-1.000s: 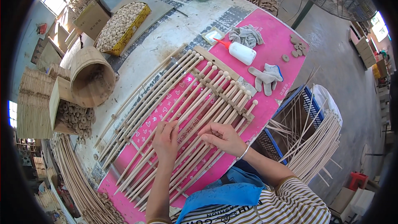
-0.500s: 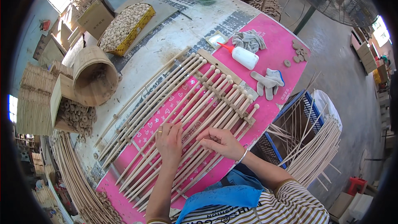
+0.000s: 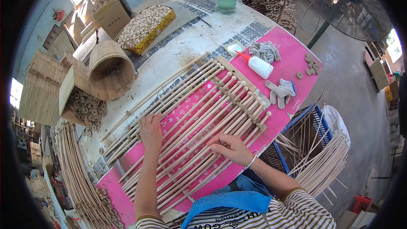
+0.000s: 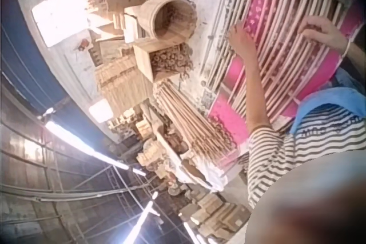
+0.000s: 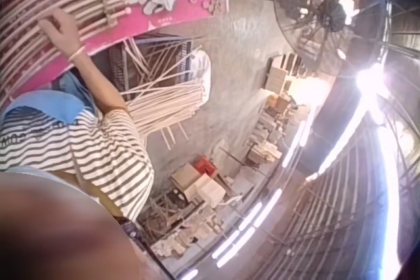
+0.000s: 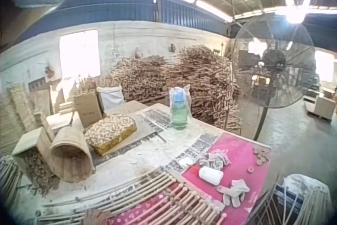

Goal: Glue wooden dowels onto a base frame to assemble a lattice-like wooden product.

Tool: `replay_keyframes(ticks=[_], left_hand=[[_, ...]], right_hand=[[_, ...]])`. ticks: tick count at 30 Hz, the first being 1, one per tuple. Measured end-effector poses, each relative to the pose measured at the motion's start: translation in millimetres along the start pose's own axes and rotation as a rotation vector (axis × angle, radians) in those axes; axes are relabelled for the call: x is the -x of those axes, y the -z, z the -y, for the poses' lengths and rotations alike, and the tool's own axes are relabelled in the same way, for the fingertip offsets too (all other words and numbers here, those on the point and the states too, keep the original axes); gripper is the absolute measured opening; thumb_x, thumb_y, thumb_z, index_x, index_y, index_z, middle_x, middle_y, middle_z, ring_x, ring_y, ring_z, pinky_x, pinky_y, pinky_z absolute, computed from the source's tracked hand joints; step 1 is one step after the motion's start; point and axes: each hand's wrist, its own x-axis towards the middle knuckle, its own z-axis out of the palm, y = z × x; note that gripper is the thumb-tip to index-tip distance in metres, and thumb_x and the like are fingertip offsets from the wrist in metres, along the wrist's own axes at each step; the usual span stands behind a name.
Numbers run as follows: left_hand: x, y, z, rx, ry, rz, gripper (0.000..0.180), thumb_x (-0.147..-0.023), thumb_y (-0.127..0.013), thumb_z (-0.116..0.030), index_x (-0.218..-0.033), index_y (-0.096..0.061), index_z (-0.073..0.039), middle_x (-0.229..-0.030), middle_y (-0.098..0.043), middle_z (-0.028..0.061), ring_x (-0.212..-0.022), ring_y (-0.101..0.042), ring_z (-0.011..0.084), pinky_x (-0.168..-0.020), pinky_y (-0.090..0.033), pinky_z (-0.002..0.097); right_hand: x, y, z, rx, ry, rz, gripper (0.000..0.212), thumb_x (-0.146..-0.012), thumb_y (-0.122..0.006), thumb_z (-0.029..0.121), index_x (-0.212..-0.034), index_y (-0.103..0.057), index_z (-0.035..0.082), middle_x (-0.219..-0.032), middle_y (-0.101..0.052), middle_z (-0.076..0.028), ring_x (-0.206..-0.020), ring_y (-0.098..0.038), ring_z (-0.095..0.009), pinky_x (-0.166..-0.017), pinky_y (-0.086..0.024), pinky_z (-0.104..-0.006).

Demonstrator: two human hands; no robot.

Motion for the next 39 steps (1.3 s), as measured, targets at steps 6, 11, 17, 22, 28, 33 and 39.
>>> replay_keyframes(ticks=[6, 11, 17, 22, 28, 33, 39], left_hand=[[8.7, 36.6, -12.7, 0.054, -0.045, -0.092, 0.031, -0.085, -0.063, 0.003, -0.113, -0.072, -0.007, -0.102, -0.061, 0.0093, -0.099, -0.061, 0.0322, -0.088, -0.050, 0.0457], [52.1, 100.9, -46.6, 0.042, -0.069, -0.095, 0.033, -0.084, -0.063, 0.003, -0.114, -0.074, -0.008, -0.099, -0.060, 0.0093, -0.092, -0.060, 0.0293, -0.081, -0.050, 0.0420], [98.1, 160.8, -43.6, 0.065, 0.062, -0.031, 0.038, -0.086, -0.073, -0.009, -0.124, -0.071, -0.008, -0.107, -0.065, 0.0082, -0.096, -0.062, 0.0311, -0.083, -0.050, 0.0420], [144.9, 178.2, -8.4, 0.379, 0.351, 0.148, 0.042, -0.085, -0.074, -0.002, -0.127, -0.068, -0.004, -0.093, -0.067, 0.0121, -0.085, -0.067, 0.0297, -0.077, -0.053, 0.0405], [131.2, 155.2, -39.7, 0.445, 0.228, 0.086, 0.041, -0.087, -0.073, 0.000, -0.127, -0.068, -0.005, -0.095, -0.070, 0.0125, -0.086, -0.069, 0.0274, -0.076, -0.054, 0.0380], [97.7, 133.5, -88.7, 0.607, 0.241, 0.075, 0.060, -0.093, -0.070, -0.004, -0.150, -0.053, -0.010, -0.098, -0.071, 0.0130, -0.087, -0.070, 0.0262, -0.077, -0.055, 0.0389], [108.7, 140.0, -80.1, 0.853, 0.401, 0.184, 0.070, -0.098, -0.062, 0.001, -0.162, -0.037, -0.010, -0.093, -0.069, 0.0117, -0.076, -0.064, 0.0193, -0.072, -0.052, 0.0318]], right_hand=[[-31.7, -12.8, 5.0, 0.166, 0.053, 0.059, 0.029, -0.106, -0.060, 0.017, -0.131, -0.067, 0.003, -0.086, -0.067, -0.001, -0.073, -0.062, -0.006, -0.066, -0.050, -0.0209], [-78.8, -30.5, 3.8, -0.396, -0.136, -0.100, 0.046, -0.106, -0.063, 0.025, -0.145, -0.054, 0.002, -0.092, -0.066, 0.001, -0.077, -0.063, -0.007, -0.065, -0.052, -0.0218], [-77.4, -42.3, 8.7, -0.438, -0.133, -0.166, 0.029, -0.106, -0.063, 0.030, -0.107, -0.075, 0.004, -0.080, -0.069, 0.000, -0.068, -0.064, -0.008, -0.064, -0.053, -0.0229], [-71.3, -29.7, 23.7, -0.409, -0.084, -0.154, 0.030, -0.106, -0.063, 0.031, -0.106, -0.075, 0.004, -0.078, -0.068, 0.001, -0.067, -0.063, -0.007, -0.061, -0.051, -0.0231], [-55.6, -77.4, 10.9, -0.344, -0.198, 0.003, 0.029, -0.106, -0.062, 0.028, -0.113, -0.073, 0.002, -0.085, -0.071, -0.002, -0.072, -0.066, -0.008, -0.067, -0.055, -0.0239], [-47.9, -105.5, -7.4, -0.343, -0.128, 0.089, 0.033, -0.106, -0.063, 0.033, -0.117, -0.072, 0.003, -0.091, -0.073, -0.003, -0.075, -0.067, -0.008, -0.069, -0.055, -0.0235], [-41.8, -93.0, -2.9, -0.261, -0.062, 0.208, 0.035, -0.100, -0.071, 0.018, -0.133, -0.068, 0.005, -0.104, -0.074, -0.003, -0.086, -0.064, -0.006, -0.070, -0.053, -0.0223]])
